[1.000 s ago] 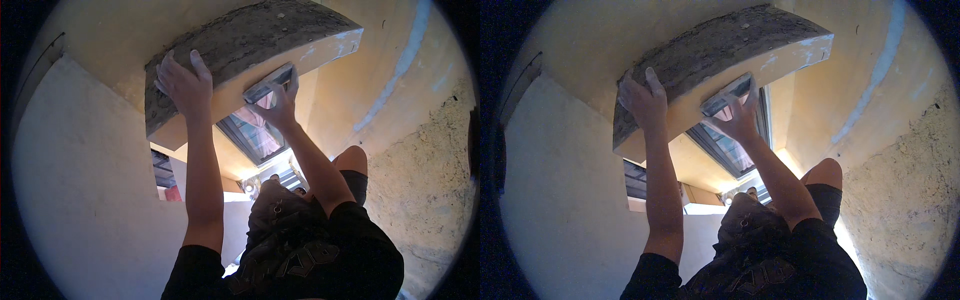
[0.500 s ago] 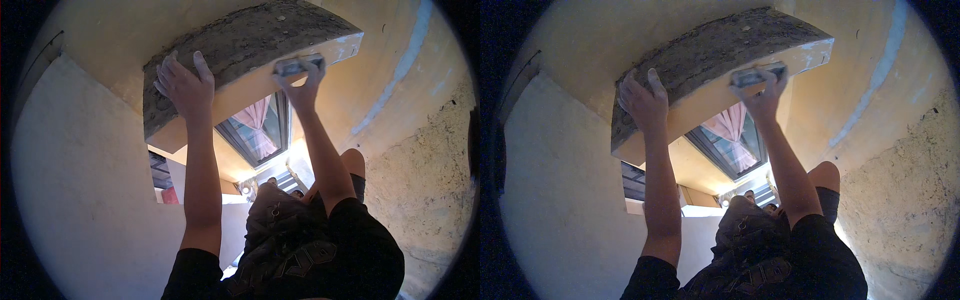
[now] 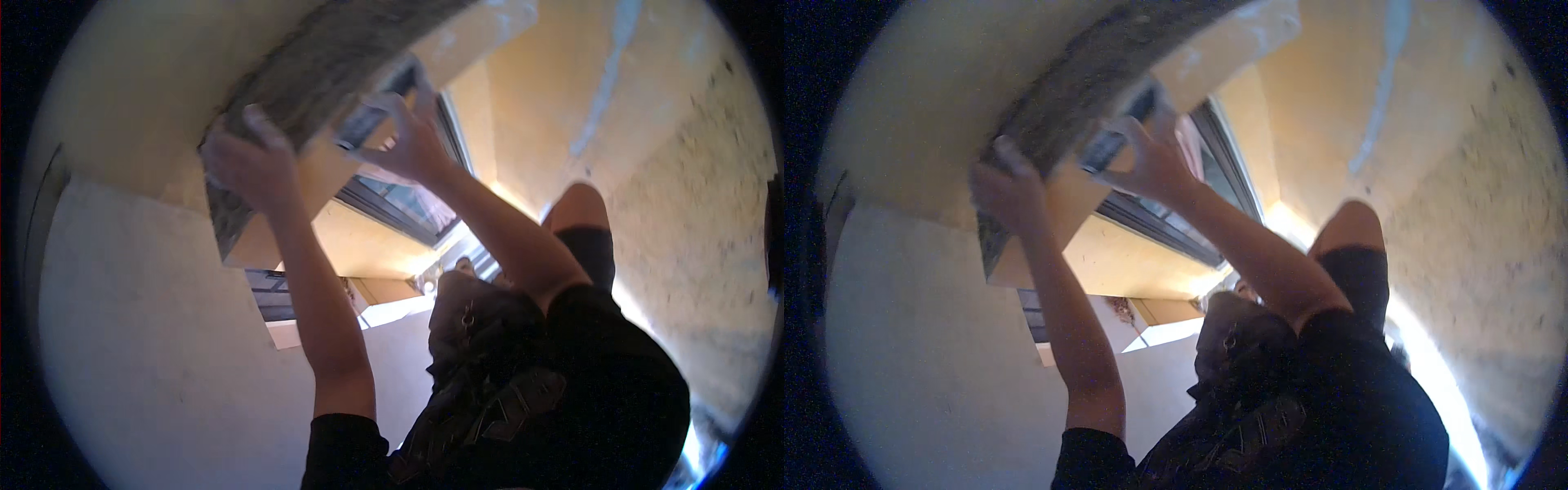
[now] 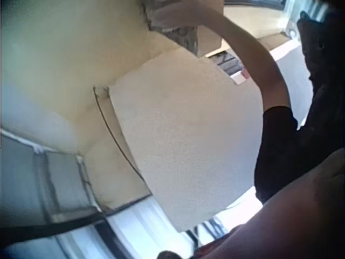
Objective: The recorder is using a plastering tool to smooth and apply plaster to a wall section above a window.
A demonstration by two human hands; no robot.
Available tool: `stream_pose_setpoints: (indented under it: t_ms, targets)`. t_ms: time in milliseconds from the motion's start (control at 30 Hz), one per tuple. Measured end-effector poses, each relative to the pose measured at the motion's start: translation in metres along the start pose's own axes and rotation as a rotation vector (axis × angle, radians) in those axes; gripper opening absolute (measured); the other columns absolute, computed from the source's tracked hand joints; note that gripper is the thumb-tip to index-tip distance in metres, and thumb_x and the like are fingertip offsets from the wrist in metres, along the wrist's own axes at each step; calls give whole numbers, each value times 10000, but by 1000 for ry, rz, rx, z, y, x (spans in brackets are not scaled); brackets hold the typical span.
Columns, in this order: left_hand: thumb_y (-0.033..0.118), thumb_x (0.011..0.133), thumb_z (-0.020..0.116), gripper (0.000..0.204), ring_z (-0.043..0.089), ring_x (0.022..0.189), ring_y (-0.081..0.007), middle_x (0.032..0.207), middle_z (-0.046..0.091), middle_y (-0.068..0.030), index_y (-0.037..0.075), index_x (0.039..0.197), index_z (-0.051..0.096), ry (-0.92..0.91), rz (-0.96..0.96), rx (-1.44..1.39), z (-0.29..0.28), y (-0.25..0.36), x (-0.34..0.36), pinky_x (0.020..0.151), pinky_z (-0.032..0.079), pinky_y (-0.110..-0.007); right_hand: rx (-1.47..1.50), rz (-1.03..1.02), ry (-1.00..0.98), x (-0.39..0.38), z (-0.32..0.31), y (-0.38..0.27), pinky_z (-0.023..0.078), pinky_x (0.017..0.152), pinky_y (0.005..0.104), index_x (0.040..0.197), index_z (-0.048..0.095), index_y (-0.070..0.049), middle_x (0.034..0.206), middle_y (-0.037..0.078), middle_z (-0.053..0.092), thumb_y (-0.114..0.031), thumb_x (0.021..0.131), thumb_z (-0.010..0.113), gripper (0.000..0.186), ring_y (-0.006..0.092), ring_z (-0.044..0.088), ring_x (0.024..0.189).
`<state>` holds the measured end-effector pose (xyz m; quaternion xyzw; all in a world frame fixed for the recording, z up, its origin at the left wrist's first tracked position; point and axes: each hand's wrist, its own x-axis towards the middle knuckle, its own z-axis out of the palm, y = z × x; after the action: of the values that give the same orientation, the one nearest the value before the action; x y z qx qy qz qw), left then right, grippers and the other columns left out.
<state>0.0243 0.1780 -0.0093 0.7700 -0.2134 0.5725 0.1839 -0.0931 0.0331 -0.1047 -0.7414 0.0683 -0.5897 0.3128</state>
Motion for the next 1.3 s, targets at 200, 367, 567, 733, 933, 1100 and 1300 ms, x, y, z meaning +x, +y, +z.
stream_pose_setpoints:
  t_ms: [200, 367, 567, 733, 933, 1100, 1300]
  targets:
    - [550, 925, 494, 641, 585, 991, -432, 1055, 602, -265, -59, 1114, 555, 20, 12, 7, 15, 7, -4, 849, 454, -523, 589, 397, -20, 2, 19, 34, 301, 1074, 555, 1139, 598, -164, 1294, 215, 494, -371, 544, 906, 701, 461, 242, 1355]
    - [564, 903, 530, 644, 598, 981, -419, 1053, 617, -242, -37, 1130, 564, -112, 1, 119, -1, -3, 3, 848, 468, -512, 126, -86, -7, 5, 14, 16, 264, 1071, 597, 1168, 591, -113, 1370, 372, 278, -461, 585, 853, 728, 505, 318, 1275]
    - [566, 889, 547, 651, 594, 1001, -415, 1068, 608, -248, -30, 1150, 554, 28, 86, 195, 4, 7, -5, 850, 465, -511, -22, 16, 219, 13, 4, 16, 290, 1077, 543, 1116, 604, -151, 1419, 314, 239, -436, 550, 893, 696, 496, 305, 1293]
    - [559, 876, 566, 675, 576, 1035, -415, 1104, 588, -257, -44, 1176, 522, -45, 25, 173, 1, -1, -4, 871, 447, -527, -45, -133, -28, 24, -19, 60, 302, 1071, 543, 1165, 557, -154, 1447, 326, 202, -432, 542, 901, 764, 508, 221, 1347]
    - [480, 881, 581, 592, 552, 1031, -409, 1073, 553, -239, -40, 1152, 506, -6, 92, 151, 4, 5, -3, 923, 399, -524, -37, -14, 150, 20, -15, 49, 304, 1069, 560, 1068, 633, -157, 1427, 369, 236, -428, 535, 901, 655, 543, 260, 1317]
    - [425, 873, 606, 492, 532, 1063, -402, 1095, 550, -229, 10, 1132, 553, -48, 32, 44, 1, 14, -3, 940, 387, -522, -82, -96, 89, 28, -40, 77, 360, 1065, 502, 1149, 594, -153, 1423, 304, 256, -367, 508, 925, 752, 486, 309, 1320]
    - [411, 872, 611, 455, 509, 1143, -394, 1171, 541, -232, 26, 1114, 592, -75, 24, 59, -2, 20, 3, 1015, 350, -535, -69, -115, 152, 18, -37, 51, 353, 1069, 513, 1148, 597, -152, 1416, 313, 264, -364, 504, 926, 754, 485, 309, 1321]
